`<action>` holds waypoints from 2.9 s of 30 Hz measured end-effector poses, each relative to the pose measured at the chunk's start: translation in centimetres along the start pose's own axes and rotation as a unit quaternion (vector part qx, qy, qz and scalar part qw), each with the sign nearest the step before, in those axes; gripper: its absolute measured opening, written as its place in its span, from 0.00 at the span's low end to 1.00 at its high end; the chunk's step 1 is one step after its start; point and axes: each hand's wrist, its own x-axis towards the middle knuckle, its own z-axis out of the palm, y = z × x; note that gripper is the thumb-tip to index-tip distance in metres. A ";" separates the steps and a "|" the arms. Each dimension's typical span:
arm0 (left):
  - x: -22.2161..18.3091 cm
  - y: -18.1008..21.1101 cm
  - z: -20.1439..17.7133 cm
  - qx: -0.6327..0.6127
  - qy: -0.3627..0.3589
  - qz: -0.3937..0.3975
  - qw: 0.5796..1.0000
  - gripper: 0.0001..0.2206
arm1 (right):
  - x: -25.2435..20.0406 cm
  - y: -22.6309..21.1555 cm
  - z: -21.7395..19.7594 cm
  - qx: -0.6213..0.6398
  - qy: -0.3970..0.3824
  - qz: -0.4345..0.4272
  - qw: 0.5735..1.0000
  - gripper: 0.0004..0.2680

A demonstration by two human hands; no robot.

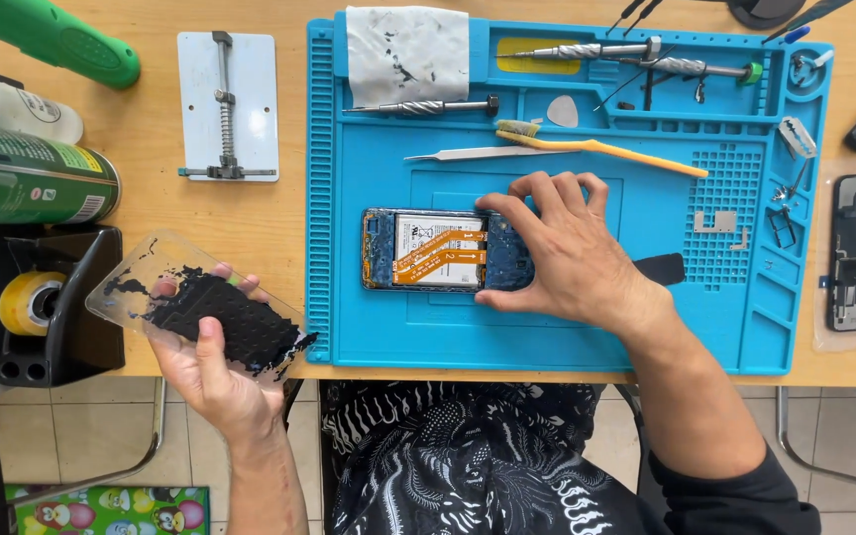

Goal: Disassembling a mobile phone by removing internal screws with an electric screwdriver and scraping off old adhesive residue.

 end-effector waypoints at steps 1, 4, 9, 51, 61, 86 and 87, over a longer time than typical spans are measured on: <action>-0.1 0.1 0.0 0.002 0.001 0.000 1.000 0.19 | 0.2 -0.1 0.1 0.002 0.000 -0.001 1.000 0.37; -0.2 0.0 0.1 0.024 -0.001 0.005 1.000 0.18 | 0.5 0.0 0.1 0.010 -0.033 0.010 0.999 0.36; -0.1 0.1 0.4 0.014 -0.004 0.010 1.000 0.17 | 0.6 0.3 0.1 0.042 -0.030 0.005 0.999 0.35; -0.1 -0.2 -0.4 -0.042 -0.024 0.016 0.999 0.19 | -1.1 0.2 0.0 0.031 -0.017 0.035 0.999 0.36; 0.1 0.8 -2.0 -0.126 -0.112 0.069 0.983 0.23 | 17.2 -9.5 -6.1 0.214 -0.006 -0.157 0.964 0.25; 7.5 -3.5 13.7 -0.289 -0.312 -0.144 0.894 0.35 | 7.1 0.6 -6.5 0.217 0.291 -0.021 0.931 0.22; 8.8 -4.8 15.6 -0.299 -0.353 -0.144 0.875 0.36 | 5.1 1.9 -6.3 0.173 0.281 0.007 0.944 0.23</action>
